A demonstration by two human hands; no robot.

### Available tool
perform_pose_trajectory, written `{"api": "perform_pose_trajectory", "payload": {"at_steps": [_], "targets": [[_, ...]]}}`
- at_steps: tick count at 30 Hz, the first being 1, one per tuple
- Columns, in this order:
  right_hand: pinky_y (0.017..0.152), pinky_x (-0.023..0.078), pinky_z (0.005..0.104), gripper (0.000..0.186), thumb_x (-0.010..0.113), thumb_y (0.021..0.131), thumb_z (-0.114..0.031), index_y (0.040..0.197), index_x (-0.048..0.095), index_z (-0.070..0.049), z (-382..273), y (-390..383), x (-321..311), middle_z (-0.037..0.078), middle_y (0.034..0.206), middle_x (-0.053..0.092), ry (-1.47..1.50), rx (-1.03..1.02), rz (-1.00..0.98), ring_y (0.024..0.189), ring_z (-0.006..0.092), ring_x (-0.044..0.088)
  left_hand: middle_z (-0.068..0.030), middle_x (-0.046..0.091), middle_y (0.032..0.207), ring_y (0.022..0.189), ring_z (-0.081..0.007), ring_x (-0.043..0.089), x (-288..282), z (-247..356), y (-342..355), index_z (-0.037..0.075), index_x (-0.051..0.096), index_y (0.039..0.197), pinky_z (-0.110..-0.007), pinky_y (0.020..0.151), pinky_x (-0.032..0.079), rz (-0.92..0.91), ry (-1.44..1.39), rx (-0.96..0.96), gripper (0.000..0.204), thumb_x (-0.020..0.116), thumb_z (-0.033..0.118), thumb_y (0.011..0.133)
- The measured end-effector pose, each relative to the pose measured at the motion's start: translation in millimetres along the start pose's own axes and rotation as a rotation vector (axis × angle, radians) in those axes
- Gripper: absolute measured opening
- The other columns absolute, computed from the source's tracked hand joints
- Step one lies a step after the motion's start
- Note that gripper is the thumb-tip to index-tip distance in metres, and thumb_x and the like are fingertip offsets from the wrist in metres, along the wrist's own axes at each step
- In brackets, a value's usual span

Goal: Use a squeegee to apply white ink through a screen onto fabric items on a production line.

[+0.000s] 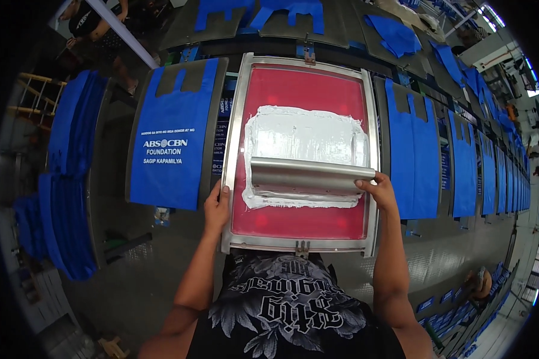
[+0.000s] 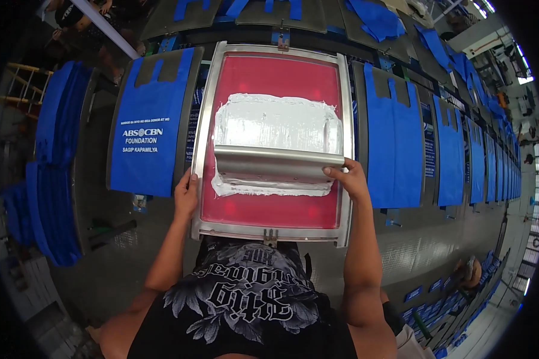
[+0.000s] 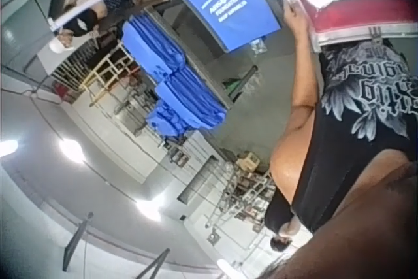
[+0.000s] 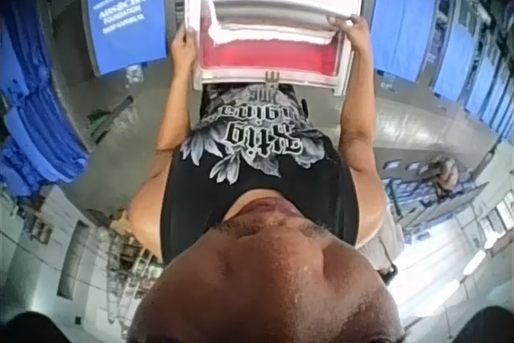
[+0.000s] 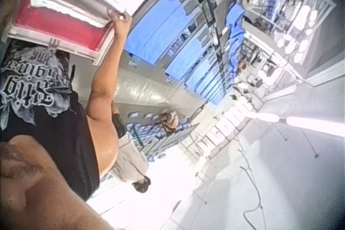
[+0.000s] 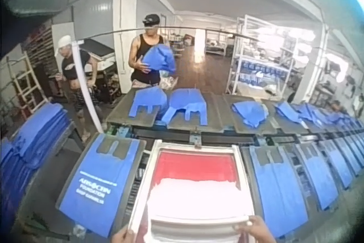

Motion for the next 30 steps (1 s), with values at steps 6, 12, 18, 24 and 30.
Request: {"api": "perform_pose_trajectory", "payload": {"at_steps": [6,12,18,24,30], "targets": [[0.073,0.048,0.0301,0.042,0.081,0.066,-0.024,0.096,0.069,0.001,14,30,-15,0.009,0.086,0.066,-0.15,0.003,-0.02,0.078,0.0175,0.062,-0.0189,0.059,0.119,0.111,-0.0208,0.055,17,-6,8,-0.003,0.051,0.126,-0.03,0.093,0.041,0.028,0.044,-0.091,0.043,0.051,0.028,0.095],[0.08,0.045,0.0296,0.048,0.081,0.066,-0.028,0.1,0.067,0.002,24,49,-28,0.012,0.09,0.066,-0.175,0.003,0.042,0.086,0.0188,0.061,-0.0161,0.061,0.116,0.106,-0.0199,0.056,28,6,22,-0.001,0.051,0.127,-0.029,0.091,0.042,0.027,0.023,-0.093,0.046,0.051,0.031,0.094],[0.084,0.042,0.0277,0.04,0.081,0.069,-0.02,0.101,0.066,0.0,39,53,-19,0.008,0.092,0.067,-0.156,-0.002,-0.048,0.089,0.0157,0.06,-0.0131,0.063,0.11,0.098,-0.0165,0.057,26,-13,32,0.002,0.053,0.126,-0.028,0.086,0.043,-0.005,-0.042,-0.076,0.044,0.051,0.034,0.094],[0.086,0.043,0.0292,0.04,0.08,0.069,-0.018,0.101,0.066,0.001,41,46,-15,0.007,0.091,0.067,-0.07,-0.016,-0.025,0.087,0.0157,0.059,-0.0131,0.063,0.109,0.095,-0.0162,0.058,27,-16,26,0.003,0.052,0.127,-0.028,0.084,0.044,0.02,0.047,-0.015,0.045,0.052,0.034,0.094],[0.086,0.043,0.0299,0.042,0.081,0.067,-0.021,0.1,0.067,0.003,37,44,-19,0.009,0.093,0.067,-0.118,-0.017,-0.038,0.09,0.0174,0.061,-0.0177,0.06,0.118,0.108,-0.0213,0.055,30,-17,26,0.0,0.048,0.13,-0.031,0.092,0.041,-0.023,-0.046,-0.132,0.05,0.052,0.035,0.094]]}}
Point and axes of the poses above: each hand's wrist, its own y-axis towards the middle knuckle, its own x-axis out of the palm, z = x × y, the point moved 4 cm from there along y, towards the middle knuckle
